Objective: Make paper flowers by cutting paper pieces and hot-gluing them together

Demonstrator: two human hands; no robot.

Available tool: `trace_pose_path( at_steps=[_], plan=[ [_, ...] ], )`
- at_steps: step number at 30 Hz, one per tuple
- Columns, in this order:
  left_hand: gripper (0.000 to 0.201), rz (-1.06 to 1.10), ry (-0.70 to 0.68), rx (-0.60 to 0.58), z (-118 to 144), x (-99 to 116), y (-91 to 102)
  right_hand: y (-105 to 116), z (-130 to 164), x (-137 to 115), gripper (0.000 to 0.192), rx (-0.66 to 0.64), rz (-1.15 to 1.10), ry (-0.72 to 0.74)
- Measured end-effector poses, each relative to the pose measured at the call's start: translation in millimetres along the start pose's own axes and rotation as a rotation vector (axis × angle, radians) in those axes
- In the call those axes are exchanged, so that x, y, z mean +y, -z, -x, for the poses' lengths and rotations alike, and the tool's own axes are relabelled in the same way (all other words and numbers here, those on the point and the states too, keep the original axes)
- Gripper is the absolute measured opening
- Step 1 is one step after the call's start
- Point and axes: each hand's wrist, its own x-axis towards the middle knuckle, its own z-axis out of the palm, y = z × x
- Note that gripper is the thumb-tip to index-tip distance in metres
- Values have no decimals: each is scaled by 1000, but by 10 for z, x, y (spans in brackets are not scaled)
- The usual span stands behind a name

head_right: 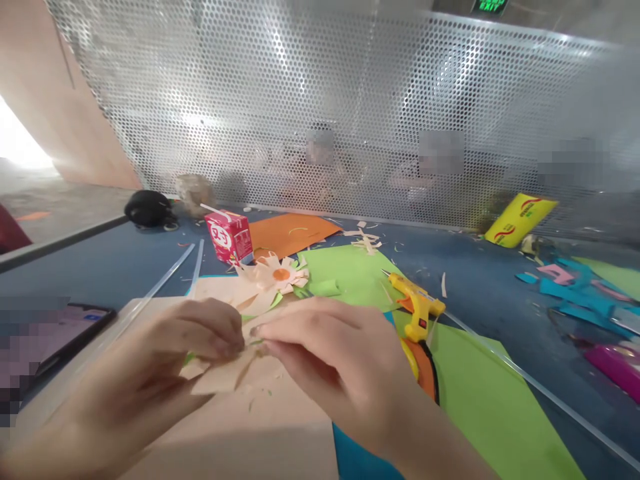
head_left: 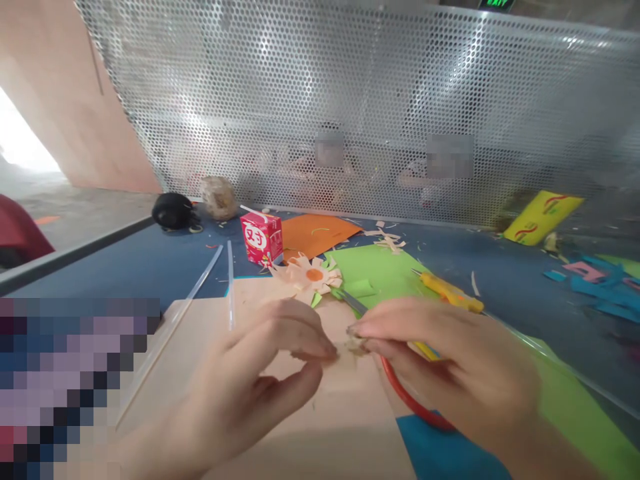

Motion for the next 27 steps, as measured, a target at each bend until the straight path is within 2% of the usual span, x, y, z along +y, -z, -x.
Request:
trace_pose_path(
  at_steps=[5, 13, 17, 27],
  plan=[
    [16, 128, 269, 57, 34, -57, -80, -67, 30, 50, 14, 78, -16, -176],
    [9, 332, 526, 26, 4, -91, -119, -79, -11, 51, 14, 74, -16, -231],
    [14, 382, 586, 15, 12, -112, -123, -85, -21, 47, 15, 50, -67, -291],
    [16, 408, 626, 22, -13, -81, -122, -58, -56, 16, 13, -7, -249, -412]
  ],
)
